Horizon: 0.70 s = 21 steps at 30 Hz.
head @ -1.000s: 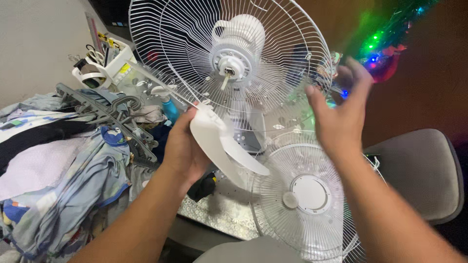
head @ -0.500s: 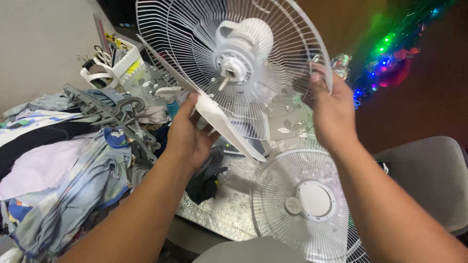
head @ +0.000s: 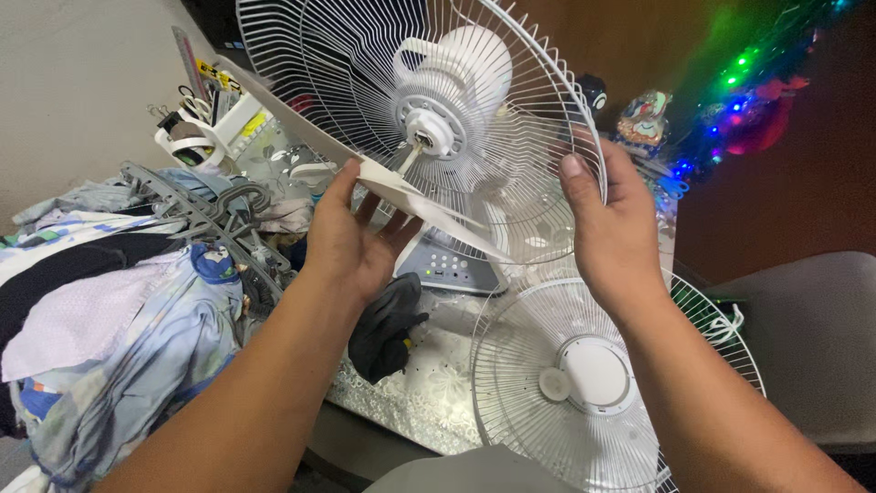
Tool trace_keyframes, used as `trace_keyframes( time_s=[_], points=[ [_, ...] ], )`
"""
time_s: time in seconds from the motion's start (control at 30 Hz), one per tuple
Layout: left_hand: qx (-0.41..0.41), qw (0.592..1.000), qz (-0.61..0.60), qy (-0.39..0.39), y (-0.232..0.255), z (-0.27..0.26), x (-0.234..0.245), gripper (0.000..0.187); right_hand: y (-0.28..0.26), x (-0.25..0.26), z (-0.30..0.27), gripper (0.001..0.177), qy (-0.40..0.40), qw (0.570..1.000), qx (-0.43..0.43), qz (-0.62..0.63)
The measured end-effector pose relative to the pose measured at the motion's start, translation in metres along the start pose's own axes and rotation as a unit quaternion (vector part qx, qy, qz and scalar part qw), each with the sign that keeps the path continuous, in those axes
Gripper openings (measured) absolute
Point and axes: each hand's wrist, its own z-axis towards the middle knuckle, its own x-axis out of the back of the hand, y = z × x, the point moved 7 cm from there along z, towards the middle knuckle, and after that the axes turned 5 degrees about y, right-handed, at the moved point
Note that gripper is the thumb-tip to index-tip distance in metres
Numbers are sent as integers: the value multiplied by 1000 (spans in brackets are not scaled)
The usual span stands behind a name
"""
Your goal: The person wipes the fan motor housing with a dark cloth, then installs the fan blade onto the motor shaft and secures it by tightening the central nut. The fan blade is mounted inside the front grille.
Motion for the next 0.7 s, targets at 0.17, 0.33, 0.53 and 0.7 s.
trace_keyframes(
  time_s=[0.17,0.33,0.53,0.7],
  points=[
    [7,999,11,37,1,-10,-3,44,9,2,-1,36,-8,1000,-2,15],
    [-10,999,33,26,3,-12,-8,49,11,2,0,34,-15,999,27,22],
    [9,993,116,32,3,-2,-6,62,10,2,-1,37,-19,999,36,15],
    [38,986,159,26,3,10,2,75,9,1,-6,40,-12,999,27,29]
  ],
)
